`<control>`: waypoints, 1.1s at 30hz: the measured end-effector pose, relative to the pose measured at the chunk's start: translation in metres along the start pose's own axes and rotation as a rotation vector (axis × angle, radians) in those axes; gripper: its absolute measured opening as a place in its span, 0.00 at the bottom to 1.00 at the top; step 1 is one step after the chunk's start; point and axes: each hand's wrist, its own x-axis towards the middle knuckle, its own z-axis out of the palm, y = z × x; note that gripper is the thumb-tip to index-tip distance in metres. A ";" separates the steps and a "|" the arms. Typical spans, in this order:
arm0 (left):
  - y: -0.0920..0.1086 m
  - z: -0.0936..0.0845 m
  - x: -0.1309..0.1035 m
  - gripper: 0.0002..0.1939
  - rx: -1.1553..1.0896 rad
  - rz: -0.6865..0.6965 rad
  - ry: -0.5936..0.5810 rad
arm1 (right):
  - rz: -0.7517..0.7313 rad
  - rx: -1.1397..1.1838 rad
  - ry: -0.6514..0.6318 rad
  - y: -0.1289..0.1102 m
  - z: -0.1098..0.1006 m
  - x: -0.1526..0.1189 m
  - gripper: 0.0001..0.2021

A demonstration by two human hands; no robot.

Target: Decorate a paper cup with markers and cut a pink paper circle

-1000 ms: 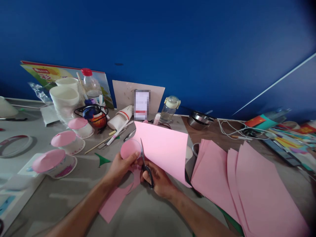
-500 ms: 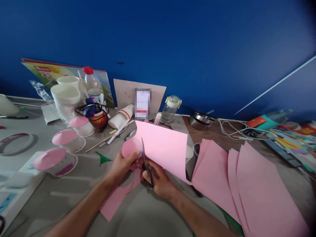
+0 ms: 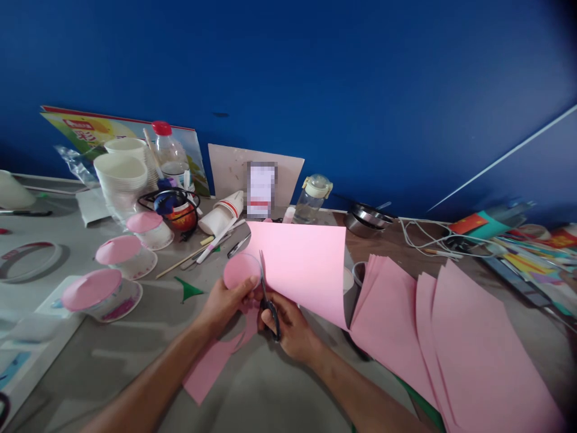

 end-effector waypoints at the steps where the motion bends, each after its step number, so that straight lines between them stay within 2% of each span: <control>1: -0.001 0.000 0.000 0.20 0.007 0.001 0.000 | -0.001 -0.006 0.004 0.000 0.000 0.000 0.30; 9: 0.002 0.002 -0.001 0.20 0.011 0.017 -0.055 | -0.086 -0.058 -0.003 0.001 -0.002 0.000 0.28; 21: 0.000 -0.004 0.000 0.20 0.099 0.026 -0.026 | -0.065 -0.101 0.008 0.000 -0.004 -0.002 0.28; 33: -0.002 -0.004 0.000 0.20 0.119 0.030 -0.068 | -0.177 -0.213 0.052 -0.003 -0.006 -0.002 0.20</control>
